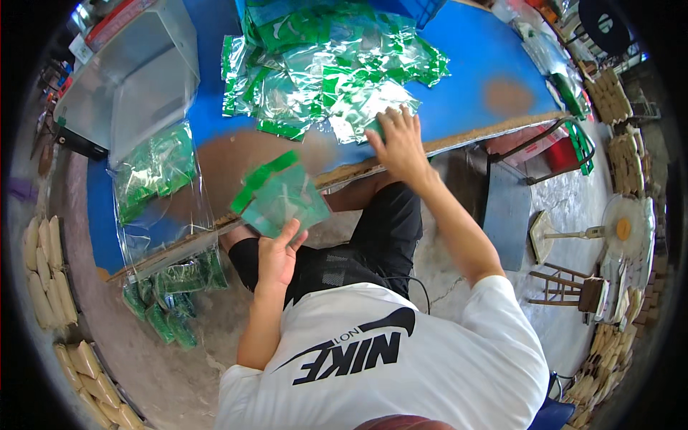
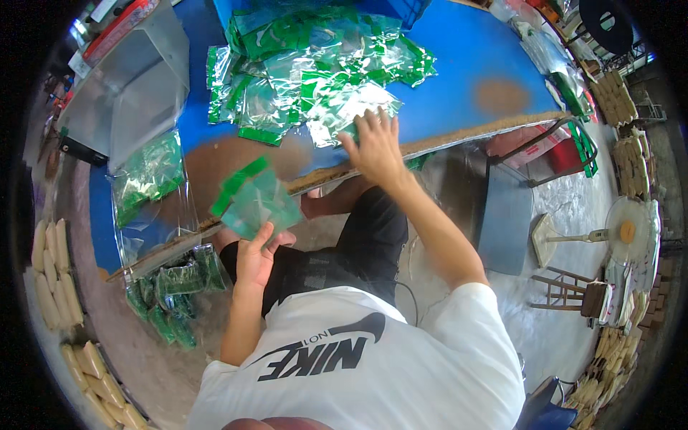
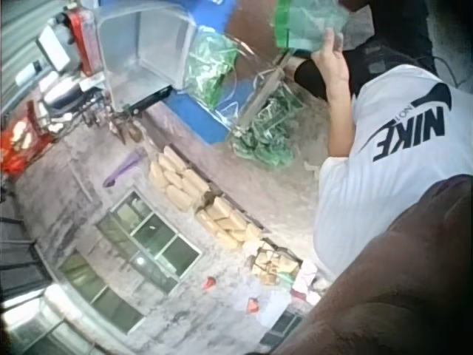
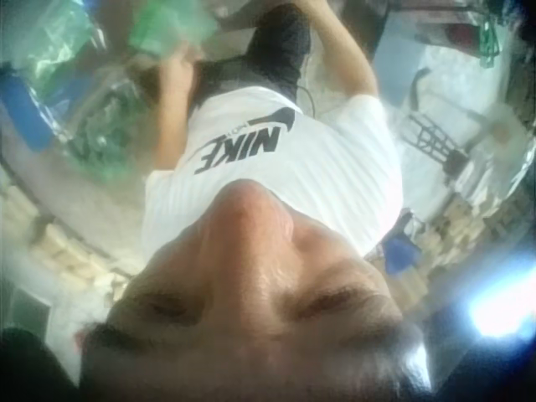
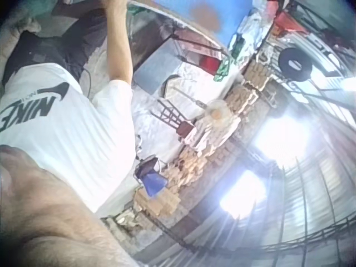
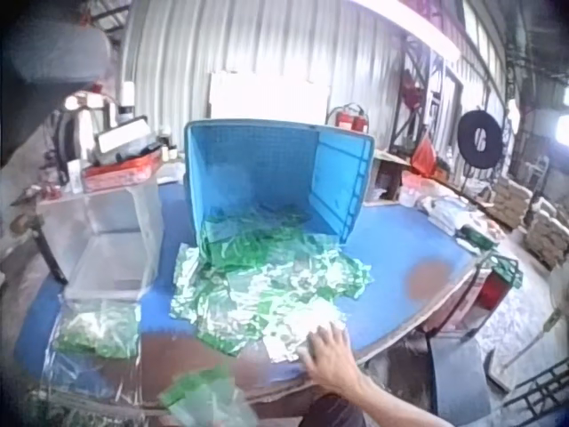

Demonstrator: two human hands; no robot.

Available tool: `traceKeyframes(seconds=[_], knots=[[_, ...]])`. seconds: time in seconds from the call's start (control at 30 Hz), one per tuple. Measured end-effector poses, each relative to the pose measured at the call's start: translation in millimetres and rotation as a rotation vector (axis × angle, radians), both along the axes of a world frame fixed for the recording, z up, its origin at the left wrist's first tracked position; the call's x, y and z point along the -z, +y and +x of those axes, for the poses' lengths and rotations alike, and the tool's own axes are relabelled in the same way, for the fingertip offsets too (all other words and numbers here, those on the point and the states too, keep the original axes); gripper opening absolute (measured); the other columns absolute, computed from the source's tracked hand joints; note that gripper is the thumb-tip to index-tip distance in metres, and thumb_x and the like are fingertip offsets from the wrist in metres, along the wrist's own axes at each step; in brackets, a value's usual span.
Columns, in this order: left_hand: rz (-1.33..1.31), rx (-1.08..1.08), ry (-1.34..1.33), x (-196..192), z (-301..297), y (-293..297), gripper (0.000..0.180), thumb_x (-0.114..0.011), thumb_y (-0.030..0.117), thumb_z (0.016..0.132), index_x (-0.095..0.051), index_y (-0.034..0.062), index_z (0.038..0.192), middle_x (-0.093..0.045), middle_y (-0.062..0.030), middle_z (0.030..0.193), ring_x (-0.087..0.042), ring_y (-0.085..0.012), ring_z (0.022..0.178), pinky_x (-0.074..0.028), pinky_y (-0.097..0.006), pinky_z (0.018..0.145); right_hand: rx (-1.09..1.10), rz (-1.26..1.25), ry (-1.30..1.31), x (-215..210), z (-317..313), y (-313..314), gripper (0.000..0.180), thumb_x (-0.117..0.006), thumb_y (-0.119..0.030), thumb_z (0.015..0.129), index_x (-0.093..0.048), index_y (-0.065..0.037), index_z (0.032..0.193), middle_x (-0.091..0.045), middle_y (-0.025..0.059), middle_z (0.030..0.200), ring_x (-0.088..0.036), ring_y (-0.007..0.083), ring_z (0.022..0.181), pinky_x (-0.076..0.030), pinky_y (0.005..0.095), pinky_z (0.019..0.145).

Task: The recorder is counting green packets from a blue bin and placing them into a larger plastic bag.

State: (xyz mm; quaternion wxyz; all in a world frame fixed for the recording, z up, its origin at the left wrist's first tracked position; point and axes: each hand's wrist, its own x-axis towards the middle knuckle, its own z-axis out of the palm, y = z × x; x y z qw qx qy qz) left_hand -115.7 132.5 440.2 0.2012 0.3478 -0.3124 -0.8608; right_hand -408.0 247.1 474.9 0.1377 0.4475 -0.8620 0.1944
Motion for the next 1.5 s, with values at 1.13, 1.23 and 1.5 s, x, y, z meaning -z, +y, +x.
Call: traceKeyframes(seconds=[1.13, 1.23, 1.5], knots=[[0.183, -0.072, 0.198, 16, 54, -14, 0.036, -0.066, 0.007, 0.096, -0.057, 0.0055, 0.132, -0.064, -0.0078, 0.130, -0.063, -0.0228, 0.121, -0.055, -0.038, 0.100, -0.514, -0.271, -0.074, 16, 80, -3, 0.040, -0.073, -0.004, 0.082, -0.064, -0.008, 0.122, -0.062, 0.0079, 0.099, -0.059, 0.0292, 0.088, -0.049, 0.0398, 0.079], [0.178, -0.068, 0.223, 13, 59, -16, 0.037, -0.066, 0.007, 0.096, -0.057, 0.0061, 0.132, -0.064, -0.0073, 0.130, -0.064, -0.0228, 0.119, -0.055, -0.039, 0.100, -0.536, -0.283, -0.083, 19, 77, -3, 0.041, -0.072, -0.001, 0.082, -0.064, -0.007, 0.122, -0.062, 0.0086, 0.097, -0.060, 0.0288, 0.087, -0.049, 0.0393, 0.077], [0.193, -0.065, 0.217, 12, 60, -15, 0.036, -0.066, 0.007, 0.096, -0.057, 0.0070, 0.130, -0.065, -0.0063, 0.127, -0.065, -0.0230, 0.117, -0.056, -0.040, 0.098, -0.391, -0.290, -0.192, 5, 92, -2, 0.041, -0.069, 0.002, 0.076, -0.062, -0.001, 0.116, -0.057, 0.0125, 0.094, -0.057, 0.0319, 0.089, -0.048, 0.0409, 0.080]])
